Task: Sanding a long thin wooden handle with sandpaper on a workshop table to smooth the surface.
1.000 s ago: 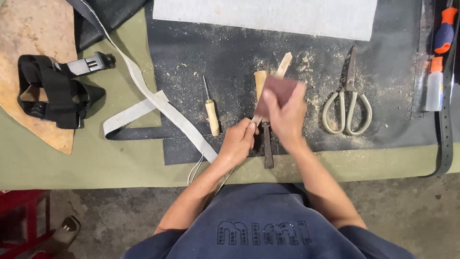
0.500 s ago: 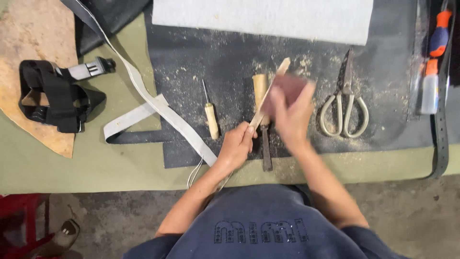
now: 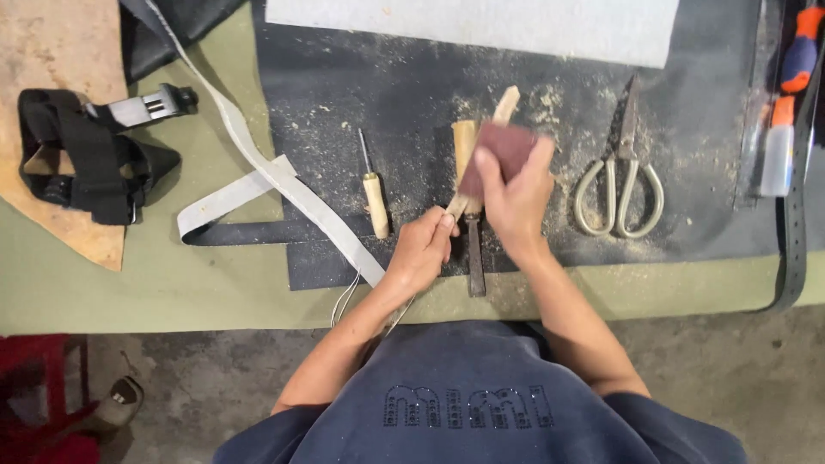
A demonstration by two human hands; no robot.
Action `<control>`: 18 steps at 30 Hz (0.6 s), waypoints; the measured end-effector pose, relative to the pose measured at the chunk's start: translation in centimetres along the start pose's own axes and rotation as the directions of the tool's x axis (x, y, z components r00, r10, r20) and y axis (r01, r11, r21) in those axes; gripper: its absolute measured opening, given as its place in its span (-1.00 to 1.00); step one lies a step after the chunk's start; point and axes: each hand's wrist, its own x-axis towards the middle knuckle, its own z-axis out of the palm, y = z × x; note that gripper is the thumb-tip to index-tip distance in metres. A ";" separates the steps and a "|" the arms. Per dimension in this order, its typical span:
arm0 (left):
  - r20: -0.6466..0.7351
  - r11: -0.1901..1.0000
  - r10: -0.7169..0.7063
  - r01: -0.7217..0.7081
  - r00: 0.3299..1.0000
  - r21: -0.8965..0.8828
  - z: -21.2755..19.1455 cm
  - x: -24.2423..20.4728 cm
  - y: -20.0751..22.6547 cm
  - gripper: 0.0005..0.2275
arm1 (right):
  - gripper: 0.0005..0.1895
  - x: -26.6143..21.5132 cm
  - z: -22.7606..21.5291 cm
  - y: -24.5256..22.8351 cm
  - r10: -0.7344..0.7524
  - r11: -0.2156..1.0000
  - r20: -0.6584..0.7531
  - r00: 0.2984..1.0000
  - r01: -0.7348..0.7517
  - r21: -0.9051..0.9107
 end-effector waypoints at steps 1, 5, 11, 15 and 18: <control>0.015 1.000 -0.004 0.004 1.000 0.005 0.0 -0.1 -0.2 -0.70 | -0.52 -0.2 0.0 -0.4 0.013 1.000 -0.009 1.000 -0.013 -0.002; 0.012 1.000 -0.019 0.019 1.000 -0.002 0.2 0.1 -0.6 -0.70 | -0.60 -1.5 0.1 -1.1 0.070 0.992 0.030 0.997 -0.073 0.105; 0.013 1.000 -0.003 0.003 1.000 -0.017 0.2 -0.1 -0.6 -0.70 | -0.65 0.9 0.2 1.2 -0.045 0.985 0.003 0.999 0.043 0.167; -0.001 1.000 -0.008 0.008 1.000 -0.017 0.1 0.1 -0.8 -0.70 | -0.58 -2.8 0.1 0.0 0.098 0.991 0.114 0.989 -0.108 0.084; -0.006 1.000 -0.013 0.013 1.000 -0.023 0.1 -0.1 -0.4 -0.71 | -0.64 0.6 -0.7 -0.3 -0.046 0.988 0.036 0.998 0.040 0.147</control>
